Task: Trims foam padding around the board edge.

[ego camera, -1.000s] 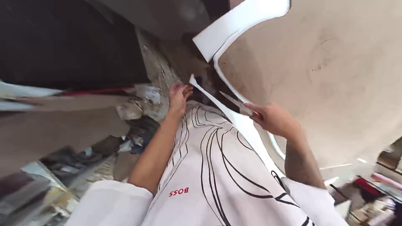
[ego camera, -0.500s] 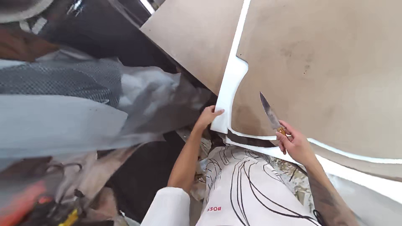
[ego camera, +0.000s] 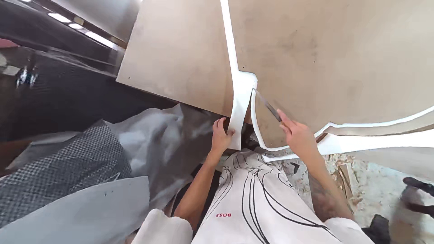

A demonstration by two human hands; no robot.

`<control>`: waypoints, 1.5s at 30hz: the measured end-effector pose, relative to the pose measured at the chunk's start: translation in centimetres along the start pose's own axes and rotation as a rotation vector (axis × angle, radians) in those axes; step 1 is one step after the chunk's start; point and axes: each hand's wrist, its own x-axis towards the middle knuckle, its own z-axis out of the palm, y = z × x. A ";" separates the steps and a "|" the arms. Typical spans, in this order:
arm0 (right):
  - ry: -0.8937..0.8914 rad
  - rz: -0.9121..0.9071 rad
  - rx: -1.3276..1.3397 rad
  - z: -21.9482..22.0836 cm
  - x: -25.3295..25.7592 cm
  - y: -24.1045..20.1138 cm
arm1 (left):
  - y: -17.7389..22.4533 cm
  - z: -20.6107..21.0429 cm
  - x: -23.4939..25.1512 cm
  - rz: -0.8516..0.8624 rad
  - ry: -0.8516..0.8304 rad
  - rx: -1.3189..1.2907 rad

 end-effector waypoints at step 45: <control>-0.268 -0.455 -0.253 2.0 27.1 1.5 | 3.2 3.3 18.5 0.395 0.174 0.166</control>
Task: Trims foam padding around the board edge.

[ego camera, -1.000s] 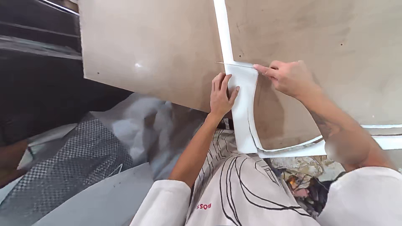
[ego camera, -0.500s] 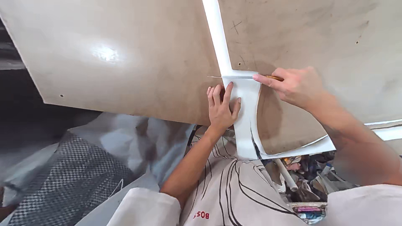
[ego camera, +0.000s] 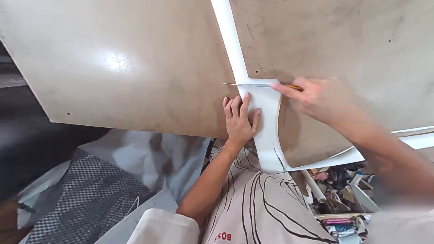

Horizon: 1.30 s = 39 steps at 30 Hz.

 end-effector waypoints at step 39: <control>-0.221 0.392 -0.163 -7.1 -6.4 -3.7 | -0.7 -2.9 5.2 -0.049 -0.158 -0.279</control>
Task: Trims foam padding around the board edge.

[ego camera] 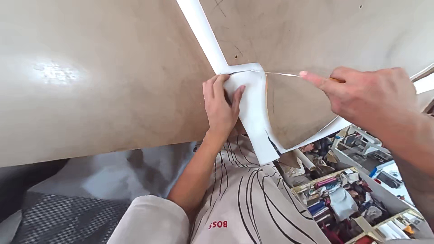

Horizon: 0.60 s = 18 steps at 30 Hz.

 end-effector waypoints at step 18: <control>0.017 0.146 0.038 -0.7 -2.1 -3.2 | -2.7 -1.3 -0.1 0.169 0.023 0.017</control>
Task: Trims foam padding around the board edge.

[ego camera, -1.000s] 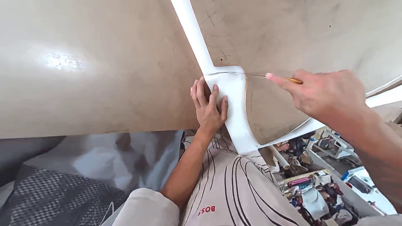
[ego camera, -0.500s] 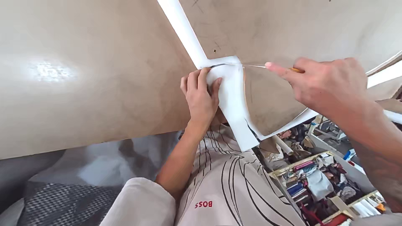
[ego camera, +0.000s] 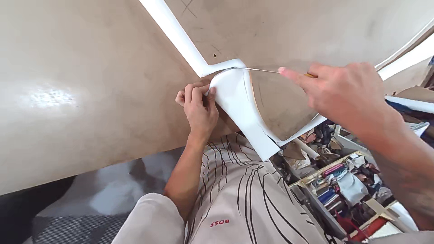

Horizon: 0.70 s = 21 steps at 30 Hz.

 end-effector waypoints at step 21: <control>-0.005 0.624 0.422 6.8 -3.5 -13.9 | 0.0 0.6 0.0 0.075 0.061 0.097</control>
